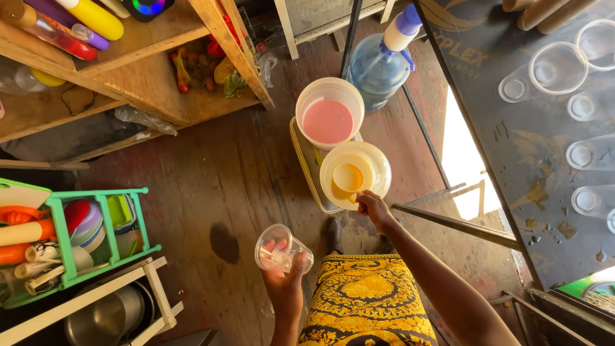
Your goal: The person is unbagging and arranging a large number of clear plastic serving cups into a grid on a table.
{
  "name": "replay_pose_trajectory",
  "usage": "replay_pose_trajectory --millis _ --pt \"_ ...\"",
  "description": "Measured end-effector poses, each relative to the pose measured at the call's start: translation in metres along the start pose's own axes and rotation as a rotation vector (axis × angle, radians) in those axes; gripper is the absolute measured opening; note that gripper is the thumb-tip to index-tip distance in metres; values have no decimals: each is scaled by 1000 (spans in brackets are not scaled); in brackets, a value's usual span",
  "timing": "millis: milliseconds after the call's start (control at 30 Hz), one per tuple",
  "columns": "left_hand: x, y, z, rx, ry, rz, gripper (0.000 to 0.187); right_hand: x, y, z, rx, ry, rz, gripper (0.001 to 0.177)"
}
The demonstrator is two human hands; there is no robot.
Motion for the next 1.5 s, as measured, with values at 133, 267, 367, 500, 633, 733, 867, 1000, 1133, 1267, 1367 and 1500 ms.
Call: replay_pose_trajectory --millis 133,267,367,500,633,733,867,1000,1133,1267,1367,1500 --pt "4 -4 1 -22 7 -5 78 -11 6 3 23 25 2 25" --pt "6 -3 -3 -47 23 -10 77 -22 6 12 -12 6 -2 28" --pt "6 0 -8 -42 34 -11 76 -24 0 12 20 19 -9 27" --pt "5 2 -8 -53 22 13 75 -27 -3 10 2 27 3 28" --pt "4 3 -4 -41 22 13 76 -34 -1 10 -3 12 23 29" --pt "3 4 -1 -17 26 12 77 -39 3 12 12 16 31 27" --pt "2 5 0 -3 44 12 76 -37 1 2 48 36 28 27" --pt "2 5 2 -11 44 14 76 -37 0 -4 72 29 38 25" --pt "0 6 1 -9 30 20 77 -40 3 -9 97 54 40 24" --pt "0 9 0 -30 48 33 75 -44 5 -12 105 44 56 26" --pt "0 10 -3 -18 58 28 76 -50 8 -7 102 34 78 26" --pt "-2 15 -20 -48 73 58 76 -61 6 19 61 -24 76 25"
Point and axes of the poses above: each hand's wrist, its own x-axis towards the middle knuckle, its own y-axis out of the palm, z = x × y, the point moved 7 cm from there along x, towards the middle knuckle, and after that the axes turned 11 degrees about x, right-handed, at the moved point
